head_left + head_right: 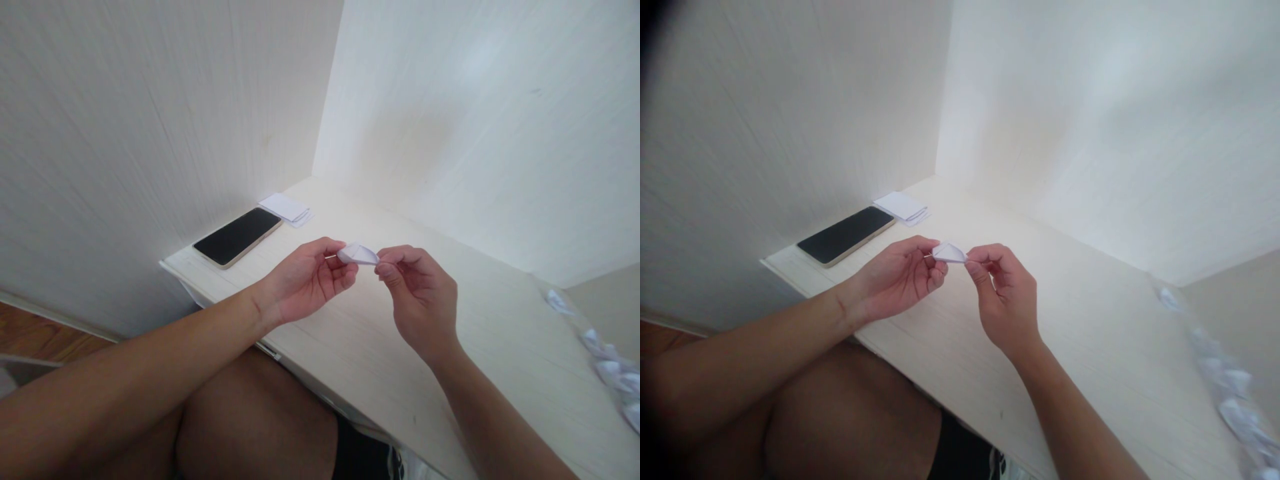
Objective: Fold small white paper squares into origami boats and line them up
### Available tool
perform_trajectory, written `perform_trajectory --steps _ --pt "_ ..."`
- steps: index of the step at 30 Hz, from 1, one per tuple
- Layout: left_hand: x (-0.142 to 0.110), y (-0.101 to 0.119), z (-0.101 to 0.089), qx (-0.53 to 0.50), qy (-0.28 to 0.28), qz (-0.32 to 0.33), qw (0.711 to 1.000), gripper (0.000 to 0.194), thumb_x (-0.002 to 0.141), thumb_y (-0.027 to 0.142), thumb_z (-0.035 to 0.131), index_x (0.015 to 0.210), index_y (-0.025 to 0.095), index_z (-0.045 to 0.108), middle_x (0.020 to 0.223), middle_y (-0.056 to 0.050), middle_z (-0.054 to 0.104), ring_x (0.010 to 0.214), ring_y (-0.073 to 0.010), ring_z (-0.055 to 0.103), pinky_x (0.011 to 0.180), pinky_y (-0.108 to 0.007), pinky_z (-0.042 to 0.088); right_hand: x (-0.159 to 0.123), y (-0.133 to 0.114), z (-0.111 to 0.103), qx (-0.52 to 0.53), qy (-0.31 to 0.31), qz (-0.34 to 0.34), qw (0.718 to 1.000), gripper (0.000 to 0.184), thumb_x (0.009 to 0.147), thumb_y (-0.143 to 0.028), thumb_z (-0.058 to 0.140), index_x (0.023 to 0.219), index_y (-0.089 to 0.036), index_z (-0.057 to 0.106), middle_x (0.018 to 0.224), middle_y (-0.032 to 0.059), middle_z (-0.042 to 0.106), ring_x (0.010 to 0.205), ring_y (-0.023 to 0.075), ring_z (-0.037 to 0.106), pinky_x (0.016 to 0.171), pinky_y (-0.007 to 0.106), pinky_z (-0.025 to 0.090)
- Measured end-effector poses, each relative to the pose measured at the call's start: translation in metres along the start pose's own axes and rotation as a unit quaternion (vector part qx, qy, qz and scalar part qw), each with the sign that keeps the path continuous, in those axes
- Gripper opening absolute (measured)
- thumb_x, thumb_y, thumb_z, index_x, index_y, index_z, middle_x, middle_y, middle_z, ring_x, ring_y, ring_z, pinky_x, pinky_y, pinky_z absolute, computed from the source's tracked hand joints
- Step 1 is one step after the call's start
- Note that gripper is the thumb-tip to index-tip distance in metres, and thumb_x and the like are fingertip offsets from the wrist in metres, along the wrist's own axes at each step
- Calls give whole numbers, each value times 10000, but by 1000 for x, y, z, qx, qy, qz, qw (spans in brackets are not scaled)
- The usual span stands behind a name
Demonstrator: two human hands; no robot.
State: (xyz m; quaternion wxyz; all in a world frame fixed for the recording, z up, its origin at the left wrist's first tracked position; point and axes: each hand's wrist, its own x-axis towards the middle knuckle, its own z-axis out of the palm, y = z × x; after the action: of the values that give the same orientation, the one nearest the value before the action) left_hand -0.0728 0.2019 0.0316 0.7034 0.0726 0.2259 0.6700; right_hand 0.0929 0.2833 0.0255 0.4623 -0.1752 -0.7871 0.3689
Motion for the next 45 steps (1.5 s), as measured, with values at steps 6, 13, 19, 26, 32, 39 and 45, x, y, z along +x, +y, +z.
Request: perform_trajectory --steps 6,13,19,26,32,39,45 --pt "0 1 0 11 1 -5 1000 306 1014 75 421 815 53 653 661 -65 696 526 -106 681 556 -189 611 3 1 -1 143 -11 97 985 19 896 -236 768 903 -245 753 788 -25 678 719 117 577 684 269 451" --pt "-1 -1 -4 33 -57 -17 998 273 1018 103 460 869 41 681 700 -67 702 563 -120 693 573 -219 612 7 -5 -3 328 -26 243 913 121 786 -280 877 879 -251 805 842 -12 707 745 98 577 696 219 484" --pt "1 -3 -12 62 -136 -10 989 150 990 193 633 915 82 701 814 -52 729 635 -113 697 588 -229 608 9 -11 -5 389 -38 286 875 173 733 -264 900 880 -234 813 893 -1 747 841 117 644 753 206 540" --pt "0 -4 -14 130 -178 10 975 227 813 252 876 842 90 720 727 -40 723 660 -92 692 672 -190 611 8 -12 -6 405 -58 278 869 142 781 -316 880 889 -253 811 895 -17 777 877 117 689 826 210 568" --pt "-1 -4 -14 129 -200 15 971 208 804 246 883 800 101 735 709 -44 734 647 -92 696 658 -178 601 7 -13 -7 404 -85 272 869 167 781 -353 898 894 -266 812 879 -24 771 845 107 684 798 205 565" --pt "-3 -4 -15 148 -222 18 964 196 813 253 875 850 106 750 689 -31 705 622 -89 665 636 -196 592 5 -16 -8 411 -111 290 857 202 744 -340 927 891 -252 820 825 -17 761 715 94 646 668 194 531" --pt "-2 -2 -18 172 -232 1 957 185 829 266 857 856 118 751 750 -39 708 652 -108 679 653 -223 592 3 -18 -9 409 -153 291 851 183 778 -350 895 926 -265 827 852 2 769 748 140 660 712 291 559"
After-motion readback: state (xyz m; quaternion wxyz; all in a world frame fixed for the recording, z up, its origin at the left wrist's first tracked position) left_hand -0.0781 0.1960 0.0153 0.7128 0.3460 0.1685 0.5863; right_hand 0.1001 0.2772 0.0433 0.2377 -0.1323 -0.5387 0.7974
